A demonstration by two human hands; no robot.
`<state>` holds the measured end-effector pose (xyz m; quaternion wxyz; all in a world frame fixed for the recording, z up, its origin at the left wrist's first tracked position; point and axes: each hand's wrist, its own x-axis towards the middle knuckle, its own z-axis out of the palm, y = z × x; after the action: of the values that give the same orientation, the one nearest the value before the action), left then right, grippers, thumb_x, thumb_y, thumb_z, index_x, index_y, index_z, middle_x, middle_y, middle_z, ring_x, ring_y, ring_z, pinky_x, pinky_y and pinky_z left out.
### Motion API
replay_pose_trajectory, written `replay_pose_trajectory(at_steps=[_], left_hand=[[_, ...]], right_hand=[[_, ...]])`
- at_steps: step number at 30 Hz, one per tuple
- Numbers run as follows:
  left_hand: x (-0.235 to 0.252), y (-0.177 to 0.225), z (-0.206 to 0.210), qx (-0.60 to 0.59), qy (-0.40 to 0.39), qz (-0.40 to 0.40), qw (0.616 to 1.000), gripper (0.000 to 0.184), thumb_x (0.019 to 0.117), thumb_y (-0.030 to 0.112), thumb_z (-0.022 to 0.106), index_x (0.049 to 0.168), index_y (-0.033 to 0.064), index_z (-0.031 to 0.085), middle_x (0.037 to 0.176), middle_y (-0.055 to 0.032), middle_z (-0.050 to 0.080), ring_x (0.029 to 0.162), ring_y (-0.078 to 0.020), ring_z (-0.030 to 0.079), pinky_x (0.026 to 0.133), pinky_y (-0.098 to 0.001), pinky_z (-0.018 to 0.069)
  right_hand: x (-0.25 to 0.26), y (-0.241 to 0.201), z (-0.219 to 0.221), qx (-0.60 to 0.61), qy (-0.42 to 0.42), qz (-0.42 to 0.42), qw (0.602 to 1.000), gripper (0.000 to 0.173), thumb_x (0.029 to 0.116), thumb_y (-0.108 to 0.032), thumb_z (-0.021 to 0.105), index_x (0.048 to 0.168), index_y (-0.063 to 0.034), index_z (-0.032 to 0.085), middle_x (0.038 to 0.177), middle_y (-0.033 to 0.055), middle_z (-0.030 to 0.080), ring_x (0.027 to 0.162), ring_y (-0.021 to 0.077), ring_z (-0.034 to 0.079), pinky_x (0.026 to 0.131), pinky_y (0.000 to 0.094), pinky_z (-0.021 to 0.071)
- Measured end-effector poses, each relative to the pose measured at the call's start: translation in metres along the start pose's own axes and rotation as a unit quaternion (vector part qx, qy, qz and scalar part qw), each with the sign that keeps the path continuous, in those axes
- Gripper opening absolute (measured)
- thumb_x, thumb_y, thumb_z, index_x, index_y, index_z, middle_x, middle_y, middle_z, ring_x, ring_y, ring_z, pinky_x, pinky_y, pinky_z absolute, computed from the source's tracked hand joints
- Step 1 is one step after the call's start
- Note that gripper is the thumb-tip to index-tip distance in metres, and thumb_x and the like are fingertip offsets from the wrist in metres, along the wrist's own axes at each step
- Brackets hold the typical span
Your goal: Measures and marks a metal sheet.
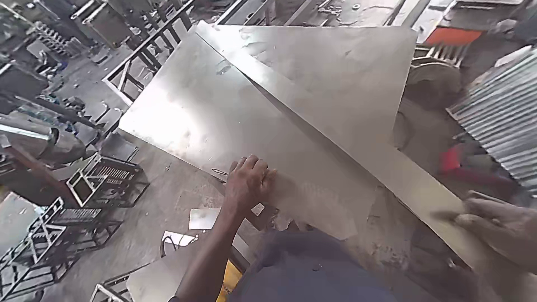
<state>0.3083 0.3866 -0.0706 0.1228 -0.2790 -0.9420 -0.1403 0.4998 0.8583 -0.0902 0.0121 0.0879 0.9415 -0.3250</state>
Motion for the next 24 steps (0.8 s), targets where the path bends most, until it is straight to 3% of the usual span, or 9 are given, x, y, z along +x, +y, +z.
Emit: replay_pose_trajectory(at_steps=[2, 5, 9, 13, 15, 18, 21, 24], left_hand=[[0.007, 0.014, 0.007, 0.021, 0.005, -0.016, 1.000, 0.040, 0.1008, 0.049, 0.055, 0.091, 0.0139, 0.072, 0.098, -0.0049, 0.071, 0.096, -0.0236, 0.068, 0.083, -0.0457, 0.0543], [0.010, 0.034, 0.015, 0.040, 0.006, -0.047, 0.998, 0.041, 0.1014, 0.051, 0.054, 0.092, 0.0159, 0.071, 0.101, -0.0023, 0.068, 0.100, -0.0212, 0.064, 0.086, -0.0431, 0.0517], [0.016, 0.035, 0.010, 0.023, 0.028, -0.100, 0.994, 0.048, 0.0987, 0.055, 0.055, 0.114, 0.0131, 0.073, 0.128, -0.0069, 0.067, 0.121, -0.0265, 0.060, 0.102, -0.0534, 0.0467], [0.046, -0.025, -0.020, 0.051, 0.065, -0.243, 0.967, 0.052, 0.1047, 0.047, 0.049, 0.130, 0.0048, 0.065, 0.134, -0.0191, 0.063, 0.126, -0.0394, 0.058, 0.102, -0.0628, 0.0458], [0.062, -0.064, -0.027, 0.059, 0.049, -0.327, 0.942, 0.066, 0.1035, 0.056, 0.045, 0.139, 0.0028, 0.058, 0.142, -0.0248, 0.056, 0.133, -0.0453, 0.052, 0.106, -0.0675, 0.0408], [0.075, -0.108, -0.023, 0.071, 0.012, -0.438, 0.896, 0.086, 0.0973, 0.073, 0.040, 0.150, 0.0049, 0.048, 0.152, -0.0249, 0.048, 0.143, -0.0452, 0.042, 0.113, -0.0699, 0.0324], [0.078, -0.124, -0.015, 0.080, -0.037, -0.499, 0.862, 0.090, 0.0949, 0.077, 0.039, 0.147, 0.0039, 0.051, 0.149, -0.0280, 0.050, 0.143, -0.0477, 0.042, 0.111, -0.0739, 0.0315], [0.075, -0.131, -0.003, 0.092, -0.040, -0.500, 0.860, 0.085, 0.0961, 0.075, 0.039, 0.136, 0.0029, 0.057, 0.147, -0.0285, 0.051, 0.140, -0.0463, 0.046, 0.111, -0.0726, 0.0331]], right_hand=[[0.010, 0.018, -0.017, 0.016, -0.055, -0.025, 0.998, 0.069, 0.0865, -0.065, 0.059, 0.081, 0.0039, 0.062, 0.071, 0.0105, 0.060, 0.065, 0.0147, 0.056, 0.061, 0.0414, 0.0464], [0.024, 0.039, -0.033, 0.023, -0.112, -0.063, 0.991, 0.063, 0.0866, -0.060, 0.061, 0.077, 0.0022, 0.060, 0.067, 0.0075, 0.059, 0.061, 0.0113, 0.055, 0.057, 0.0371, 0.0447], [0.049, 0.038, -0.034, 0.037, -0.148, -0.088, 0.984, 0.041, 0.0881, -0.040, 0.065, 0.084, 0.0007, 0.067, 0.069, 0.0097, 0.064, 0.061, 0.0177, 0.060, 0.056, 0.0431, 0.0466], [0.069, 0.043, -0.018, 0.075, -0.176, -0.133, 0.973, 0.045, 0.0902, -0.056, 0.062, 0.077, -0.0128, 0.066, 0.062, -0.0052, 0.058, 0.054, 0.0028, 0.053, 0.048, 0.0296, 0.0408], [0.073, 0.048, -0.012, 0.076, -0.184, -0.153, 0.968, 0.051, 0.0896, -0.067, 0.059, 0.075, -0.0187, 0.064, 0.059, -0.0099, 0.055, 0.051, -0.0007, 0.050, 0.046, 0.0261, 0.0390], [0.074, 0.041, -0.013, 0.058, -0.219, -0.158, 0.961, 0.054, 0.0899, -0.069, 0.057, 0.076, -0.0171, 0.063, 0.059, -0.0066, 0.054, 0.051, 0.0047, 0.052, 0.045, 0.0319, 0.0408], [0.074, 0.033, -0.020, 0.053, -0.253, -0.143, 0.955, 0.053, 0.0927, -0.065, 0.057, 0.077, -0.0147, 0.063, 0.058, -0.0035, 0.052, 0.051, 0.0094, 0.051, 0.046, 0.0362, 0.0395], [0.075, 0.035, -0.018, 0.055, -0.245, -0.161, 0.954, 0.055, 0.0969, -0.062, 0.053, 0.076, -0.0118, 0.062, 0.057, -0.0006, 0.052, 0.050, 0.0113, 0.051, 0.045, 0.0368, 0.0383]])
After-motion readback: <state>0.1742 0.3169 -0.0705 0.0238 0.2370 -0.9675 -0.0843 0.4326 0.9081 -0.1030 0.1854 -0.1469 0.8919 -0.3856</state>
